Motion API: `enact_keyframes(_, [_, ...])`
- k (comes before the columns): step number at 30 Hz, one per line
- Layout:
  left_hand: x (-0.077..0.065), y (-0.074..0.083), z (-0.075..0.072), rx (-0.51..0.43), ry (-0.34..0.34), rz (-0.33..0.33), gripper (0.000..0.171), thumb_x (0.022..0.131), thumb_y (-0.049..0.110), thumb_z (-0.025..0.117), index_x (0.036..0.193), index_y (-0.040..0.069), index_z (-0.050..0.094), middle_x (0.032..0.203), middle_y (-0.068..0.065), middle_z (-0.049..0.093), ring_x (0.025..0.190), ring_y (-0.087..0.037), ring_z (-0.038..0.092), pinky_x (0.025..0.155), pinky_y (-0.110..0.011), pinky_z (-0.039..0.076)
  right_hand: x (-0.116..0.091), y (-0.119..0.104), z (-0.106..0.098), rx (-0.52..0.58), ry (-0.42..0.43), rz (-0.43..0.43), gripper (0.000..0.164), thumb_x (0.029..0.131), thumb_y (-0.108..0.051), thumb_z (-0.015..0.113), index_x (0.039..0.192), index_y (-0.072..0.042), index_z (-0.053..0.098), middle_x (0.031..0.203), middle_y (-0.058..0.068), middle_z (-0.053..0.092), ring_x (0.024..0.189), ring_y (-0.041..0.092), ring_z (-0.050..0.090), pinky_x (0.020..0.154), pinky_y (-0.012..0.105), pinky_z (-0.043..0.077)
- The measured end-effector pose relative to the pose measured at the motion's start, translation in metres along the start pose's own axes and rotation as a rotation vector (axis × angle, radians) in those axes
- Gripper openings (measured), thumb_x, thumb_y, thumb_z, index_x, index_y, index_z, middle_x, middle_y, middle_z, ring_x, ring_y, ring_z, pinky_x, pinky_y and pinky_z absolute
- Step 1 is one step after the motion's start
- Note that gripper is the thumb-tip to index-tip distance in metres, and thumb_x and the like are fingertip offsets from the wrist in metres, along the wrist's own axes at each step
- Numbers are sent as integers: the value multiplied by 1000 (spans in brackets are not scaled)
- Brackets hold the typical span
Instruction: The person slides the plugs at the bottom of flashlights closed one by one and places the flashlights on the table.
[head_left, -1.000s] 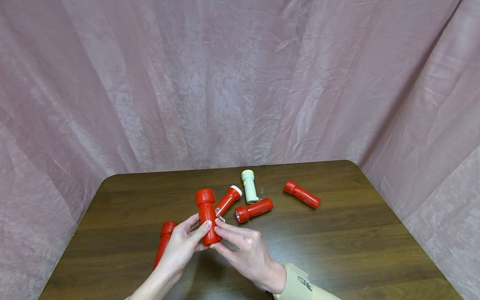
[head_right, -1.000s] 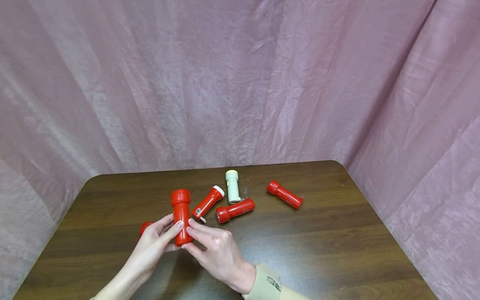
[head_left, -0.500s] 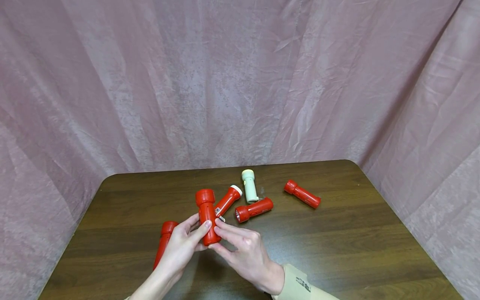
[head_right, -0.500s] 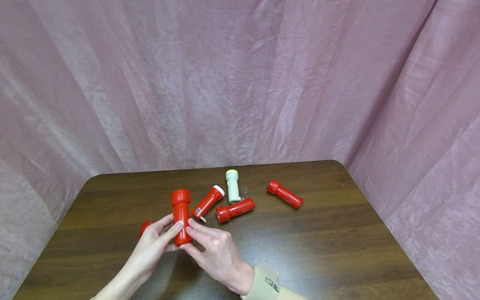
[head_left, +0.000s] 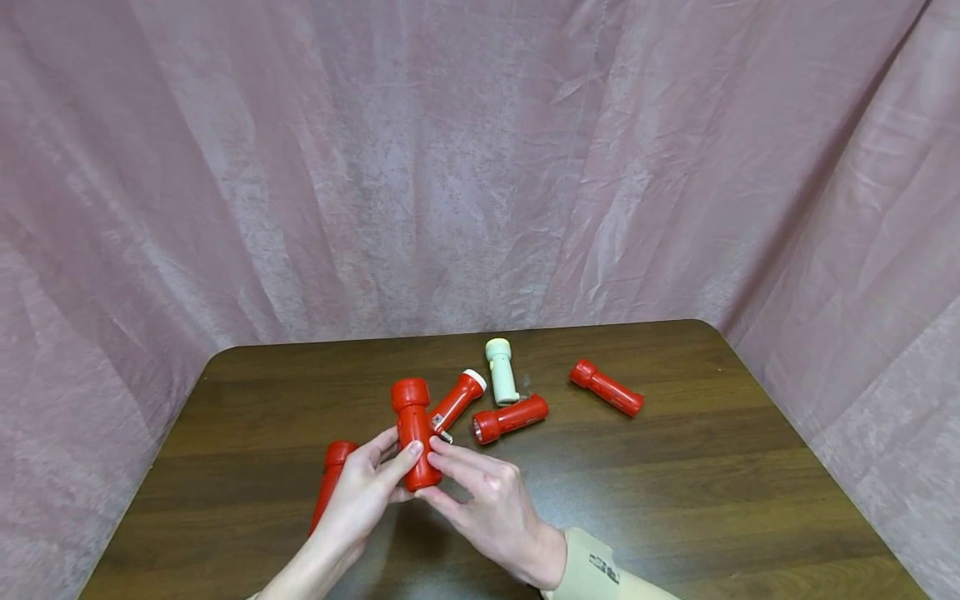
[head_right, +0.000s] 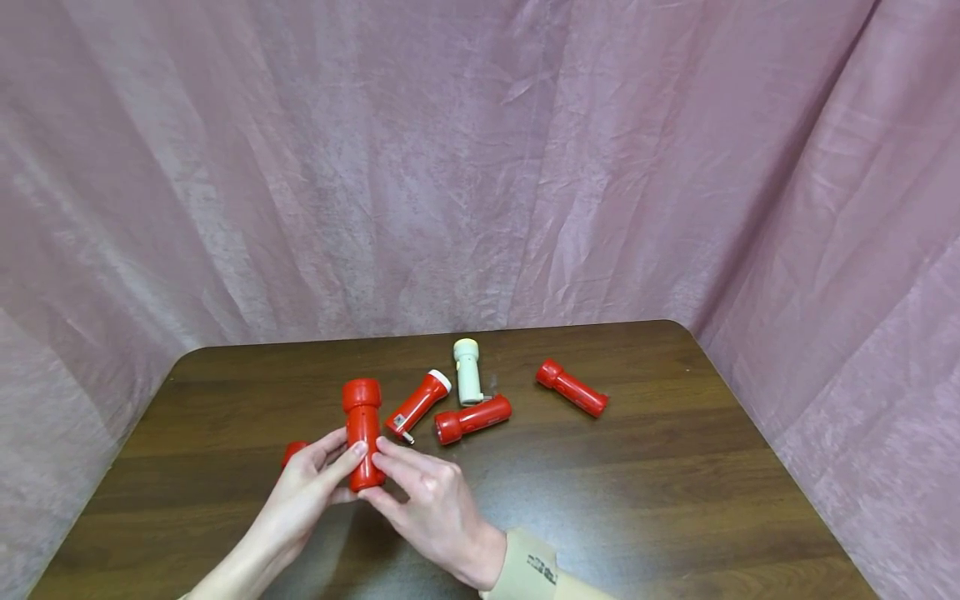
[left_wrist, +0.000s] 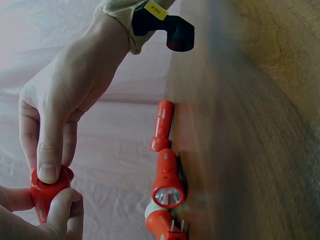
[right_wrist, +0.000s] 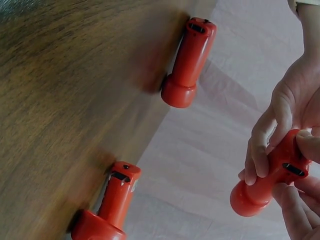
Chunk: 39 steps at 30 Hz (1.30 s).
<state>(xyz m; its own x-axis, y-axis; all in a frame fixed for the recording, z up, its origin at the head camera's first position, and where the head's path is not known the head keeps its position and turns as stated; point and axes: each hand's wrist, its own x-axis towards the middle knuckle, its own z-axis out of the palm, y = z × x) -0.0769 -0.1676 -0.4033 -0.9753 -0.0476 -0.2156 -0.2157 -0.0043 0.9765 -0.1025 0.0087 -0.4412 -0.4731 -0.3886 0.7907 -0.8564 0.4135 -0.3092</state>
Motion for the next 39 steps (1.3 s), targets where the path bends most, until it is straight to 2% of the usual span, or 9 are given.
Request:
enact_keyframes(5, [-1,6,-5,2,-11,-3,54,104,18,66,153,3,49,142,-21,65,103,-17,77,82,-31,66,3,-3,-1,27,-22,85,45,72,-18,98,112,-7,79,120,8,80,104,17,80,90,23,63])
enact_keyframes(10, [0,12,-9,18,-4,4,65,103,17,67,160,6,37,142,-23,66,99,-14,78,81,-28,66,7,-5,-1,74,-23,150,51,73,-19,97,119,-7,77,121,8,80,106,17,79,87,18,62])
enact_keyframes(12, [-1,14,-11,10,-1,3,65,103,15,66,159,6,36,138,-21,68,96,-11,78,80,-27,65,7,-6,0,84,-19,148,52,73,-18,97,120,-6,78,121,8,80,107,18,79,86,18,62])
enact_keyframes(16, [-1,15,-14,17,8,6,56,103,15,66,153,5,43,132,-17,70,94,-6,76,79,-26,65,9,-7,2,72,-19,133,49,72,-17,97,117,-6,80,120,7,80,107,18,79,90,20,62])
enact_keyframes(19, [-2,16,-18,61,10,9,53,103,16,67,151,5,47,137,-19,67,95,-6,76,78,-27,65,10,-8,4,68,-32,127,47,73,-18,97,116,-6,80,119,7,80,107,17,79,92,21,62])
enact_keyframes(24, [-1,19,-28,161,7,6,57,102,19,69,152,2,48,145,-23,60,103,-14,77,84,-31,66,16,-9,6,64,-58,104,47,74,-21,96,116,-6,80,120,7,80,107,17,79,92,22,62])
enact_keyframes(28, [1,19,-34,191,2,2,61,102,19,70,154,0,46,147,-24,60,110,-20,76,87,-32,66,20,-8,8,39,-83,78,48,74,-22,96,117,-6,80,120,8,80,107,17,79,93,23,62])
enact_keyframes(33, [3,12,-37,198,7,-5,63,101,18,71,155,-1,43,144,-26,61,112,-20,75,85,-32,66,18,-9,13,23,-120,71,45,76,-22,96,116,-7,81,119,7,80,107,16,79,93,24,62])
enact_keyframes(39, [2,-1,-37,215,28,-17,58,100,15,71,150,-3,47,138,-27,64,109,-24,76,81,-34,67,11,-10,17,-5,-193,65,44,78,-24,94,116,-9,80,117,6,80,103,15,79,90,23,63])
